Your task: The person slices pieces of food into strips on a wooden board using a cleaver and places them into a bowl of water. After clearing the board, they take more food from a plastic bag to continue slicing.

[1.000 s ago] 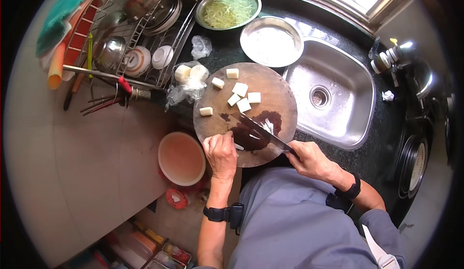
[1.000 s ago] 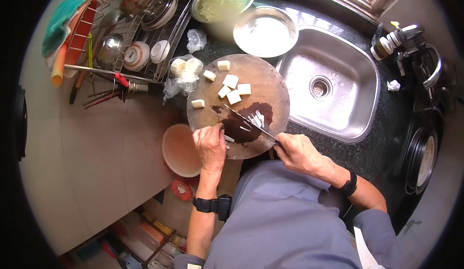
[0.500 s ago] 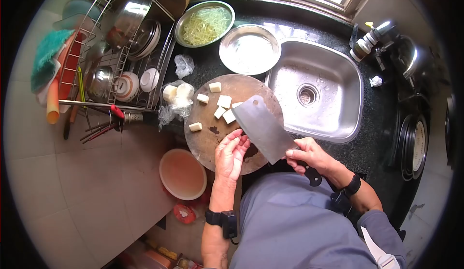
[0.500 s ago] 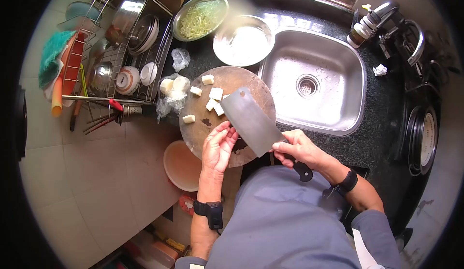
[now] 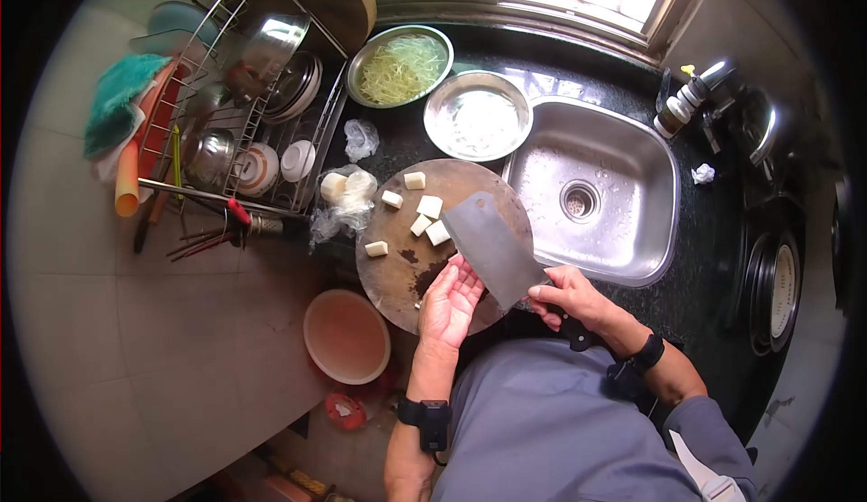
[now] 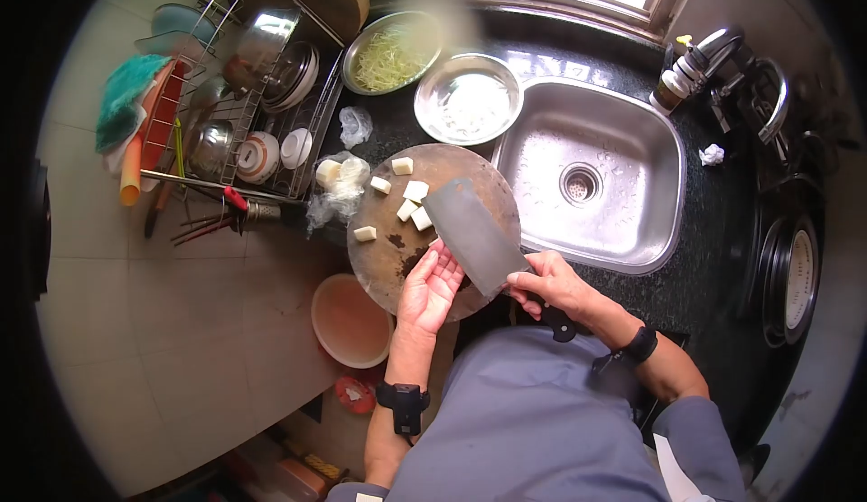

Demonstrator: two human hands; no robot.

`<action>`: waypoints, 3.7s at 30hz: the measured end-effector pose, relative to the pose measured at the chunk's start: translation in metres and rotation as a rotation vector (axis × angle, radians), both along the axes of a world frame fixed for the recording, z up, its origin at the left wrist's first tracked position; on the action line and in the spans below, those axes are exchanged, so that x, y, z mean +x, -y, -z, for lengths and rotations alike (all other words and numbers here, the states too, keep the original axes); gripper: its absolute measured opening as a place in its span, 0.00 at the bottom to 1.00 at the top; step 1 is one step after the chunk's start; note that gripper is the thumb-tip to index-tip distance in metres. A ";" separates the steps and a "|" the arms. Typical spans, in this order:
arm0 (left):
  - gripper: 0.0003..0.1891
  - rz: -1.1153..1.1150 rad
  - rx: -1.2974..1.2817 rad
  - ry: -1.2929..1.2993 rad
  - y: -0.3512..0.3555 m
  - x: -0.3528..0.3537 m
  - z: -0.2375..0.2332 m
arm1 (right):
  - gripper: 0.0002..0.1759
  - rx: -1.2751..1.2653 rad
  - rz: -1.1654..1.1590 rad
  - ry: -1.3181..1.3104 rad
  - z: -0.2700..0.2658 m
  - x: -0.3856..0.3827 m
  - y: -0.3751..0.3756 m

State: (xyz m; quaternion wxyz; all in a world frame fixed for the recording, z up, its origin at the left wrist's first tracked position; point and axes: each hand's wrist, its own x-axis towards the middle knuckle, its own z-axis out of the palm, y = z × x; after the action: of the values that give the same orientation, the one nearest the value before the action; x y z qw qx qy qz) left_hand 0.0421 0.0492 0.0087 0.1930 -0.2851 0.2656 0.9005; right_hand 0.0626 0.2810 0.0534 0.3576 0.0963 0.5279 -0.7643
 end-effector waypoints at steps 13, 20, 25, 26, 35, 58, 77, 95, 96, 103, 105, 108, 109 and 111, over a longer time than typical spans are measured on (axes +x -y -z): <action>0.15 -0.006 -0.013 -0.041 -0.003 0.007 0.008 | 0.11 -0.008 -0.129 0.038 0.000 0.016 -0.023; 0.12 0.028 -0.598 -0.069 0.005 0.012 -0.011 | 0.11 0.171 -0.096 -0.061 0.000 0.019 -0.035; 0.14 0.123 -1.034 -0.221 0.013 0.020 -0.005 | 0.13 0.312 -0.099 -0.152 0.009 0.025 -0.053; 0.16 0.222 -1.263 -0.293 0.013 0.022 -0.007 | 0.13 0.311 -0.101 -0.151 0.012 0.026 -0.056; 0.20 0.262 -1.241 -0.341 -0.009 0.021 0.010 | 0.12 0.282 -0.231 -0.114 0.018 0.037 -0.039; 0.14 0.091 -0.654 -0.281 -0.024 -0.130 -0.021 | 0.08 0.251 0.008 -0.261 -0.029 -0.016 -0.027; 0.06 0.403 -0.965 -0.577 -0.021 -0.177 -0.027 | 0.09 0.272 0.120 -0.103 0.002 0.025 -0.053; 0.12 0.668 -1.867 -1.207 0.020 -0.040 0.000 | 0.10 0.332 -0.292 -0.098 0.002 0.022 -0.058; 0.11 0.672 -1.900 -1.216 0.020 -0.039 0.000 | 0.11 0.327 -0.286 -0.065 0.000 0.023 -0.058; 0.06 0.553 -1.747 -0.991 0.013 -0.013 -0.005 | 0.12 0.225 -0.266 -0.070 0.012 0.037 -0.045; 0.08 0.532 -1.614 -0.784 0.005 -0.004 -0.014 | 0.12 0.225 -0.285 -0.062 0.013 0.036 -0.042; 0.14 0.452 -1.474 -0.607 -0.002 0.008 -0.007 | 0.13 0.209 -0.292 -0.045 0.020 0.037 -0.038; 0.14 0.439 -1.495 -0.578 -0.004 0.008 -0.008 | 0.13 0.194 -0.273 -0.037 0.022 0.037 -0.036; 0.15 0.404 -1.522 -0.553 -0.008 0.008 -0.006 | 0.13 0.234 -0.271 -0.068 0.020 0.038 -0.035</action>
State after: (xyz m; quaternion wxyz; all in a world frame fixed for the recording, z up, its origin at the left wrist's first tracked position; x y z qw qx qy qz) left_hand 0.0501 0.0569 0.0143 0.0331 -0.0530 0.8854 0.4605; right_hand 0.1002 0.3163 0.0336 0.4256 0.0395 0.6330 -0.6455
